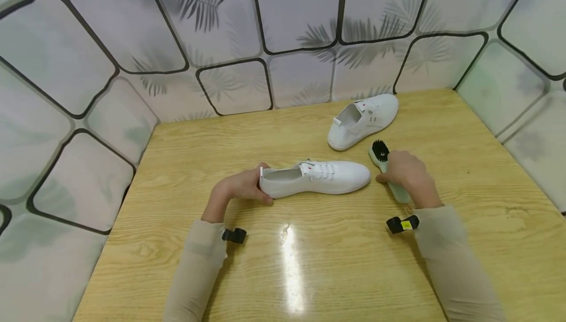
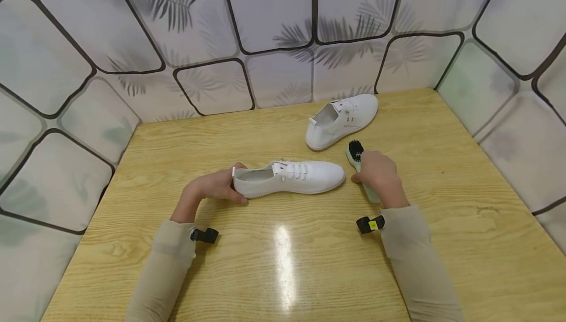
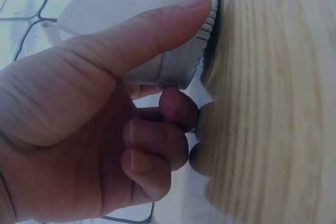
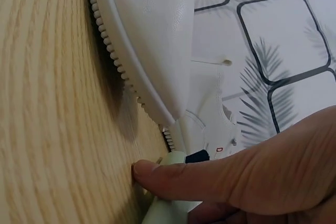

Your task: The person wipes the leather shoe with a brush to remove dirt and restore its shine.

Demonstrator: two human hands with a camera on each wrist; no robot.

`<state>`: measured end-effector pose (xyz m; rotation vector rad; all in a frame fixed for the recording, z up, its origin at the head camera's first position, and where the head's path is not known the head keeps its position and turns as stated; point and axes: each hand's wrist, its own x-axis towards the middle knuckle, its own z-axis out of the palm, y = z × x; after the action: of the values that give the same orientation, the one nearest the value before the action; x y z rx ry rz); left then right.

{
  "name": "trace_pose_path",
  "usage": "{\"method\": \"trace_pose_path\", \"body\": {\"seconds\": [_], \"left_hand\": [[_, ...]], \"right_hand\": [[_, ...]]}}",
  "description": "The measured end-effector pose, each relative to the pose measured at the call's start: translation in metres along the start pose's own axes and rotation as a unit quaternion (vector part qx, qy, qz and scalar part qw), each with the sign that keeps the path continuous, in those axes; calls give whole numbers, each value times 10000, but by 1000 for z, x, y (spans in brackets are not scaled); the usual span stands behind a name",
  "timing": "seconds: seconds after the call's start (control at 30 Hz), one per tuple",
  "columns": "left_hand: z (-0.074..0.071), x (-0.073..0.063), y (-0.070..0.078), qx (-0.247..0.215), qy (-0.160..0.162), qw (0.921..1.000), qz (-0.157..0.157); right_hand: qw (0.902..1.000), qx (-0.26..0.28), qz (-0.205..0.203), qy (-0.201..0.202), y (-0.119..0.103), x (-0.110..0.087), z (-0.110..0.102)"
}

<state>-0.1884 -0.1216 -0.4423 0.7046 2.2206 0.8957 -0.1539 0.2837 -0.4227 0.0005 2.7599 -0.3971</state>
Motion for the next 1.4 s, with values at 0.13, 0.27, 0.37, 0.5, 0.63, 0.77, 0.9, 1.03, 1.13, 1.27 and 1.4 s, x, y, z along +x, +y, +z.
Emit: {"method": "trace_pose_path", "body": {"seconds": [0.13, 0.27, 0.37, 0.5, 0.63, 0.77, 0.9, 1.03, 1.13, 1.27, 1.4], "left_hand": [[-2, -4, -2, 15, 28, 10000, -35], [-2, -6, -3, 174, 65, 9998, -28], [-1, -5, 0, 263, 67, 9996, -53], [2, -1, 5, 231, 45, 9997, -100], [3, -1, 7, 270, 57, 9995, -131], [4, -4, 5, 257, 66, 9996, -118], [3, -7, 7, 327, 150, 9993, -107], [2, -15, 4, 553, 281, 9978, -229], [3, -26, 0, 674, 304, 9965, -391], [5, -45, -6, 633, 338, 9960, -541], [6, -63, -9, 688, 424, 9946, -655]], "right_hand": [[10000, 36, -3, 17, -5, -1, -2], [9998, 3, 42, 183, -9, -8, -7], [9986, 75, -82, 523, -13, -17, -12], [9934, 627, -673, 688, -19, -29, -10], [9857, 1130, -1111, 575, -17, -37, 1], [9808, 1341, -1359, 394, -16, -38, 15], [9725, 1816, -1449, 182, -23, -39, 25], [9595, 2484, -1322, 157, -34, -38, 35], [9526, 2745, -1306, 114, -41, -35, 43], [9408, 3106, -1356, 2, -53, -32, 51], [9186, 3730, -1289, -200, -69, -27, 56]]}}
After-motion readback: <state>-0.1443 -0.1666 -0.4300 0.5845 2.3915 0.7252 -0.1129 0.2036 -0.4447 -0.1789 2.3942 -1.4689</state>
